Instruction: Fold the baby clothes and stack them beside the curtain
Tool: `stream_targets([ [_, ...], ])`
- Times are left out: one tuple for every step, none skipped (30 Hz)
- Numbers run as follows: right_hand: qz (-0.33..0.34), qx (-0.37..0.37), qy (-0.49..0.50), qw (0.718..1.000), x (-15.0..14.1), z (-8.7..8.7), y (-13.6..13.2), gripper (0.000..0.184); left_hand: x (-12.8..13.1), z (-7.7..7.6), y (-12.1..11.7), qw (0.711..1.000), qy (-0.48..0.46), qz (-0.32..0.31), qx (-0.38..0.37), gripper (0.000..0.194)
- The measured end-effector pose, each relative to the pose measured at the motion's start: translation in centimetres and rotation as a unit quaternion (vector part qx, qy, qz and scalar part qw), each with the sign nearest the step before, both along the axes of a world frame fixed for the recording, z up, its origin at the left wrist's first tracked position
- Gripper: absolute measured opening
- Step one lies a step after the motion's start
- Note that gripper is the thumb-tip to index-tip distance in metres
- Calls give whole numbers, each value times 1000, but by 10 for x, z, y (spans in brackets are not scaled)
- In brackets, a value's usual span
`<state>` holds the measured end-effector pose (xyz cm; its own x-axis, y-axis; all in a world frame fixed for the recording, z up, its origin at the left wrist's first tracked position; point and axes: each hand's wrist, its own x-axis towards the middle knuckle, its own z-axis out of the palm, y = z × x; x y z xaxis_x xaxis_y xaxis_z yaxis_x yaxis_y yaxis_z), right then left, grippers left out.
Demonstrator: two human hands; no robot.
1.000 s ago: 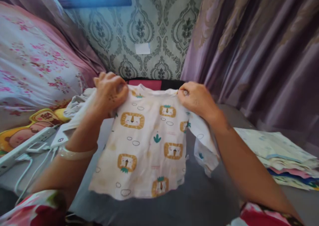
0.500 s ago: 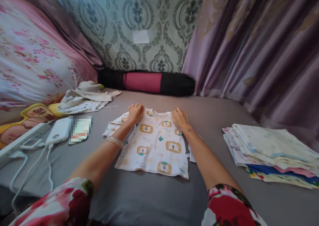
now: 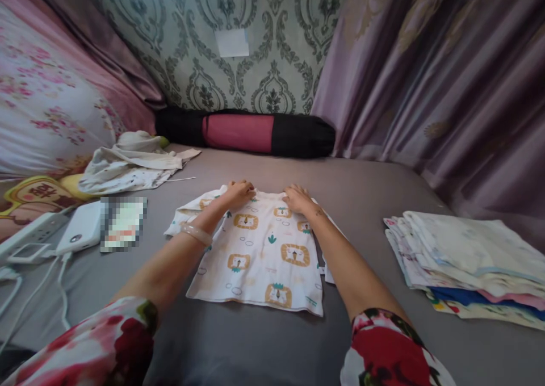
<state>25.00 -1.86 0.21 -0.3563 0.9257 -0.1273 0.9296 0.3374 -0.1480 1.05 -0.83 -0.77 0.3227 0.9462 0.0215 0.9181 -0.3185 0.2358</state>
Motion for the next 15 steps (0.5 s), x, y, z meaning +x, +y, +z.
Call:
stream_targets([
  [-9, 2, 8, 1000, -1, -2, 1, 32, 1, -3, 0, 1000, -15, 5, 1, 28],
  [-17, 6, 14, 1000, -2, -4, 1, 32, 1, -6, 0, 1000, -28, 9, 6, 26],
  [-23, 15, 18, 999, -3, -6, 1, 31, 2, -9, 0, 999, -39, 11, 15, 25],
  [-27, 29, 20, 999, -4, -8, 2, 29, 3, -12, 0, 998, -49, 13, 28, 24],
  [-31, 47, 21, 998, -6, -9, 2, 28, 4, -14, 0, 997, -57, 16, 41, 25],
  [-36, 68, 23, 997, -8, -11, 2, 27, 5, -16, 1, 997, -62, 23, 50, 26],
  [-42, 90, 26, 995, -10, -12, 3, 27, 6, -18, 3, 996, -61, 31, 55, 27],
  [-48, 109, 30, 992, -12, -13, 3, 27, 7, -19, 6, 996, -55, 40, 60, 28],
  [-51, 125, 32, 990, -15, -14, 5, 26, 8, -19, 9, 996, -42, 46, 67, 28],
  [-54, 137, 31, 989, -17, -15, 7, 26, 9, -19, 12, 995, -25, 49, 79, 28],
  [-55, 150, 27, 987, -20, -16, 9, 25, 9, -20, 16, 994, -6, 47, 97, 29],
  [-53, 163, 19, 985, -22, -17, 13, 24, 9, -20, 20, 992, 14, 43, 119, 29],
  [-50, 177, 7, 983, -24, -19, 17, 22, 8, -20, 24, 989, 33, 36, 141, 29],
  [-46, 193, -8, 980, -26, -20, 21, 22, 7, -20, 28, 985, 49, 28, 161, 30],
  [-42, 211, -23, 976, -27, -21, 26, 21, 5, -20, 32, 982, 63, 20, 178, 30],
])
